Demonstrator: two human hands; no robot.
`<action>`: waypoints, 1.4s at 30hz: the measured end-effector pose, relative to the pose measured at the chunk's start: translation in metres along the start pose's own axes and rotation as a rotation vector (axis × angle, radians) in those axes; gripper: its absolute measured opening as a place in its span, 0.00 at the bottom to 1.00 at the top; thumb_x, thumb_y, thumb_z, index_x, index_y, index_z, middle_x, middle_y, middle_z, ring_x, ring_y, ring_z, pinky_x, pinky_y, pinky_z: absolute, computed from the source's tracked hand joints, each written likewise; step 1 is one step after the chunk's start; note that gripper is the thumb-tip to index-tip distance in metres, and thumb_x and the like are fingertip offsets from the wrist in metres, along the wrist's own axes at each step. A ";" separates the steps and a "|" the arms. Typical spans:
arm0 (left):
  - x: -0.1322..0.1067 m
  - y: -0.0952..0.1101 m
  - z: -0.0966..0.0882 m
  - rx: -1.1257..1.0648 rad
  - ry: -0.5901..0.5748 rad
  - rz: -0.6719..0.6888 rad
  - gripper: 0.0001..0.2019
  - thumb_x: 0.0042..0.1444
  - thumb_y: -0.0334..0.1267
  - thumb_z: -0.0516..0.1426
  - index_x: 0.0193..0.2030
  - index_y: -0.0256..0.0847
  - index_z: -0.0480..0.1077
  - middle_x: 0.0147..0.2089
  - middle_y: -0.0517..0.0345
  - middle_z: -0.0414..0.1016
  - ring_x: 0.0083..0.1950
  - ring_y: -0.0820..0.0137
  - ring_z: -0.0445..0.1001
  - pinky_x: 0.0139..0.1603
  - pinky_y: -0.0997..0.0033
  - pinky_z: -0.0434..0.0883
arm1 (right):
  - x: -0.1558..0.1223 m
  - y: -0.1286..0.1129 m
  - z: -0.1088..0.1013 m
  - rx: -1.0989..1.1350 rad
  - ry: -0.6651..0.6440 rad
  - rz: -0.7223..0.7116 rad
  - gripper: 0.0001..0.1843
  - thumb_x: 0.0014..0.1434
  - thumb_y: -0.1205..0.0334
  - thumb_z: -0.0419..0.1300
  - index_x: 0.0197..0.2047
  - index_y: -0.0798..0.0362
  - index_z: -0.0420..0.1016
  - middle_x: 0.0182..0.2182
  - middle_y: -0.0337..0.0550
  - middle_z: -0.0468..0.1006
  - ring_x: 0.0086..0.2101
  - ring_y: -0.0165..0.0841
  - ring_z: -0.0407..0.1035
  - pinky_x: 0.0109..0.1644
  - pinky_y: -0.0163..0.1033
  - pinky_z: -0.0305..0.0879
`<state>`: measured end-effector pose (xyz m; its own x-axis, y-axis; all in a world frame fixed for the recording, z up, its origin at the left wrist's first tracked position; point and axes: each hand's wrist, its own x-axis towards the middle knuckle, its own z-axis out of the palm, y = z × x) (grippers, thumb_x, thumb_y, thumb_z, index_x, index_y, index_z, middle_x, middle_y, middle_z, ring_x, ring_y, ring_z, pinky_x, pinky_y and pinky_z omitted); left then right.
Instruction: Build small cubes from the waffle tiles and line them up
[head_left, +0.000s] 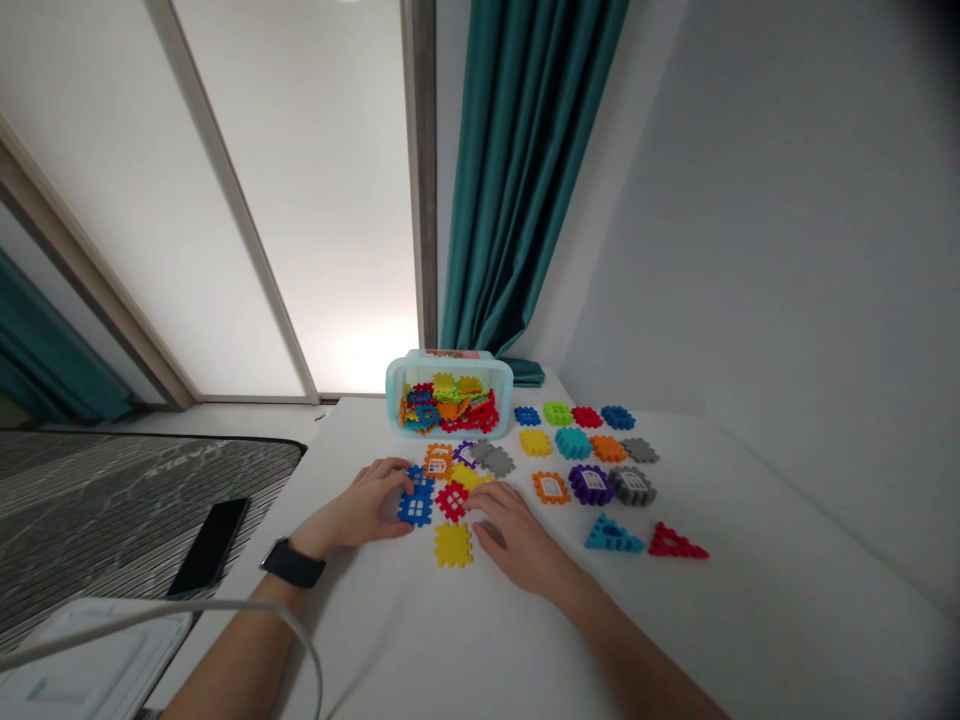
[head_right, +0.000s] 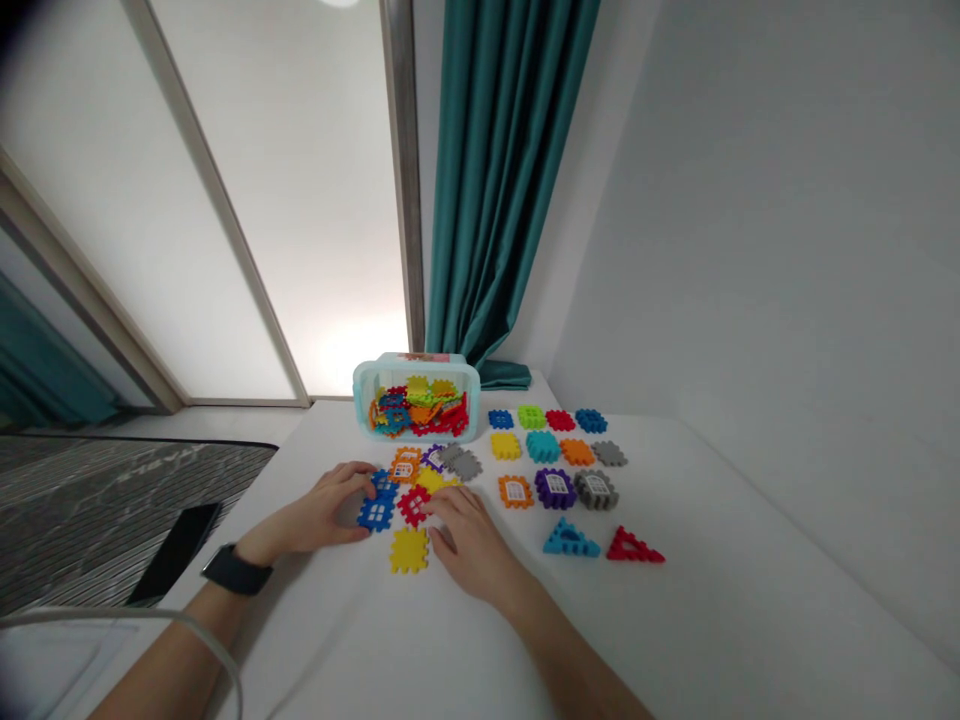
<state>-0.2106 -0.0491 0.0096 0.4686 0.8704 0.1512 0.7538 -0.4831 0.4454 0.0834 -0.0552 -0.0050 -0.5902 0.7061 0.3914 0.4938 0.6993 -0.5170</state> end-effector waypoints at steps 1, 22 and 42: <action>0.000 0.000 0.000 -0.006 -0.014 0.002 0.17 0.48 0.40 0.68 0.45 0.46 0.72 0.64 0.50 0.67 0.64 0.54 0.67 0.65 0.52 0.64 | 0.000 0.000 0.001 0.000 -0.006 -0.002 0.18 0.62 0.74 0.56 0.52 0.48 0.72 0.49 0.47 0.76 0.53 0.41 0.68 0.59 0.52 0.66; 0.006 -0.003 0.003 -0.170 0.118 -0.062 0.13 0.56 0.38 0.61 0.48 0.42 0.72 0.50 0.51 0.67 0.50 0.62 0.73 0.56 0.58 0.73 | 0.000 0.002 -0.002 0.003 -0.007 -0.010 0.17 0.62 0.73 0.56 0.51 0.48 0.72 0.48 0.46 0.77 0.51 0.41 0.70 0.57 0.50 0.67; 0.023 0.059 0.023 -1.180 0.429 -0.288 0.26 0.49 0.43 0.70 0.55 0.41 0.72 0.36 0.62 0.72 0.36 0.72 0.75 0.39 0.72 0.75 | 0.001 -0.001 0.007 0.175 0.176 0.098 0.23 0.65 0.64 0.56 0.62 0.47 0.64 0.48 0.47 0.78 0.52 0.42 0.71 0.60 0.53 0.66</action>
<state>-0.1449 -0.0595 0.0187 0.0074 0.9958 0.0918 -0.1617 -0.0894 0.9828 0.0777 -0.0558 -0.0087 -0.4172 0.7889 0.4512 0.4160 0.6071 -0.6770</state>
